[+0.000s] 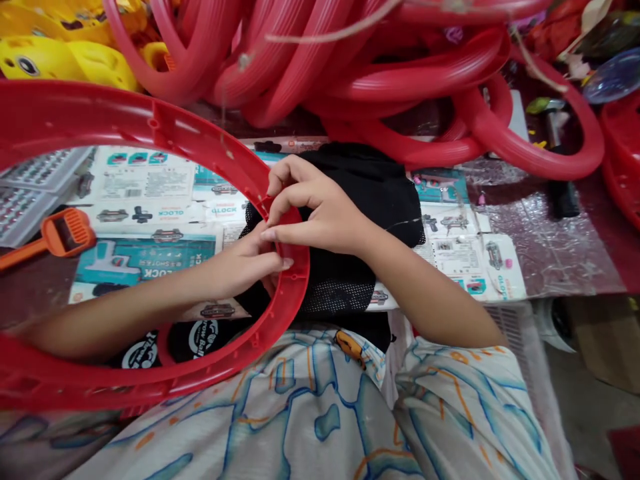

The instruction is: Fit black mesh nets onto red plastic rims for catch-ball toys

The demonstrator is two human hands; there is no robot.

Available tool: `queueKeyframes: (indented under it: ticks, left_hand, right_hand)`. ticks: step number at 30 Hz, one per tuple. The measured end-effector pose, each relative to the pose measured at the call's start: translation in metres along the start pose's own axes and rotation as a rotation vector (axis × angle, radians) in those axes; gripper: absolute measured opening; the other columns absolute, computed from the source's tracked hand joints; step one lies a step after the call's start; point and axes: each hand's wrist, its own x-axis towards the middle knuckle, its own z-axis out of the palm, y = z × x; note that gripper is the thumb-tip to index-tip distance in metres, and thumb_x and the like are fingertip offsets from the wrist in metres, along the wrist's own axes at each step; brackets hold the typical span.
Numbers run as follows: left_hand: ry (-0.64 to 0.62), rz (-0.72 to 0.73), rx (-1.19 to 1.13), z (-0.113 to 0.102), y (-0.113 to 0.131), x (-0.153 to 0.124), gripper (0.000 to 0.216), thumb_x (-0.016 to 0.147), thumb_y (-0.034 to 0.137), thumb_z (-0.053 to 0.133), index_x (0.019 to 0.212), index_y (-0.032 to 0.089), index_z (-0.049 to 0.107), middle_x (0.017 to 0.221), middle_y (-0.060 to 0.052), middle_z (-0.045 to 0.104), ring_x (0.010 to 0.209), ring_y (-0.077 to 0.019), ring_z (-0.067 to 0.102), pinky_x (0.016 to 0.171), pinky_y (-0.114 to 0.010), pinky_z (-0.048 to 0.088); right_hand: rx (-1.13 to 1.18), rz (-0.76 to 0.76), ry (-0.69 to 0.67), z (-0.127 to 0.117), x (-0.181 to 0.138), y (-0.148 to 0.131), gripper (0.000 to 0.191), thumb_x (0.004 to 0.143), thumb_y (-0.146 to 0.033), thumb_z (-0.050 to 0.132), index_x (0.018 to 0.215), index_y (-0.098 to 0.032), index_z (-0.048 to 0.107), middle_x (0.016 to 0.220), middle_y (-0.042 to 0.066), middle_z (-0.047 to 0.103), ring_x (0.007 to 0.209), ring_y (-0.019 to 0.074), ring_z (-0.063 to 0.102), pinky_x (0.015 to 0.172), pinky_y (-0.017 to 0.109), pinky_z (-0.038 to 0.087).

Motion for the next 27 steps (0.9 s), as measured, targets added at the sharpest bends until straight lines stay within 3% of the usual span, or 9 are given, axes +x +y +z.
queueKeyframes:
  ticks: [3, 6, 12, 18, 23, 27]
  left_hand:
    - [0.070, 0.099, -0.017, 0.006, -0.007, 0.002, 0.030, 0.076, 0.020, 0.061, 0.102, 0.019, 0.046, 0.085, 0.002, 0.058, 0.069, -0.0116, 0.061, 0.059, -0.023, 0.053]
    - [0.077, 0.158, -0.144, 0.012, -0.010, 0.003, 0.034, 0.073, 0.017, 0.061, 0.103, 0.019, 0.044, 0.090, 0.001, 0.058, 0.082, -0.0110, 0.061, 0.071, -0.022, 0.054]
    - [-0.052, 0.209, -0.443, 0.017, -0.012, 0.006, 0.041, 0.089, 0.026, 0.056, 0.121, 0.025, 0.030, 0.077, 0.006, 0.058, 0.061, -0.0096, 0.059, 0.057, -0.024, 0.054]
    - [0.132, 0.348, -0.413, 0.015, -0.011, 0.019, 0.050, 0.066, 0.006, 0.063, 0.108, 0.020, 0.042, 0.095, 0.001, 0.060, 0.084, -0.0095, 0.063, 0.073, -0.021, 0.054]
    - [0.101, 0.189, -0.168, 0.017, -0.014, 0.014, 0.051, 0.068, 0.011, 0.064, 0.113, 0.019, 0.041, 0.090, 0.001, 0.057, 0.078, -0.0119, 0.060, 0.065, -0.024, 0.051]
    - [0.077, 0.160, -0.071, 0.018, -0.016, 0.010, 0.052, 0.071, 0.014, 0.064, 0.116, 0.019, 0.038, 0.088, 0.001, 0.059, 0.077, -0.0138, 0.062, 0.065, -0.026, 0.052]
  right_hand:
    - [-0.017, 0.016, 0.031, 0.001, -0.001, 0.003, 0.026, 0.080, -0.044, 0.078, 0.075, -0.019, 0.070, 0.098, 0.003, 0.054, 0.098, 0.0153, 0.057, 0.092, 0.036, 0.052]
    - [-0.046, 0.031, 0.062, 0.002, -0.003, 0.007, 0.031, 0.078, -0.050, 0.077, 0.075, -0.020, 0.070, 0.102, 0.005, 0.056, 0.103, 0.0187, 0.058, 0.095, 0.040, 0.052]
    - [-0.063, 0.049, 0.099, 0.002, -0.004, 0.010, 0.023, 0.079, -0.044, 0.078, 0.078, -0.022, 0.072, 0.112, 0.007, 0.054, 0.106, 0.0207, 0.058, 0.092, 0.039, 0.055]
    - [-0.096, -0.042, 0.135, 0.002, -0.006, 0.015, 0.018, 0.077, -0.041, 0.080, 0.079, -0.024, 0.074, 0.115, 0.006, 0.053, 0.107, 0.0204, 0.057, 0.084, 0.036, 0.057]
    - [-0.064, -0.018, 0.095, 0.001, -0.003, 0.011, 0.015, 0.085, -0.040, 0.072, 0.083, -0.025, 0.073, 0.118, 0.006, 0.055, 0.112, 0.0216, 0.058, 0.094, 0.041, 0.055]
    - [-0.058, -0.011, 0.045, 0.002, -0.001, 0.010, 0.015, 0.086, -0.038, 0.072, 0.083, -0.023, 0.071, 0.118, 0.006, 0.056, 0.116, 0.0216, 0.056, 0.100, 0.043, 0.051]
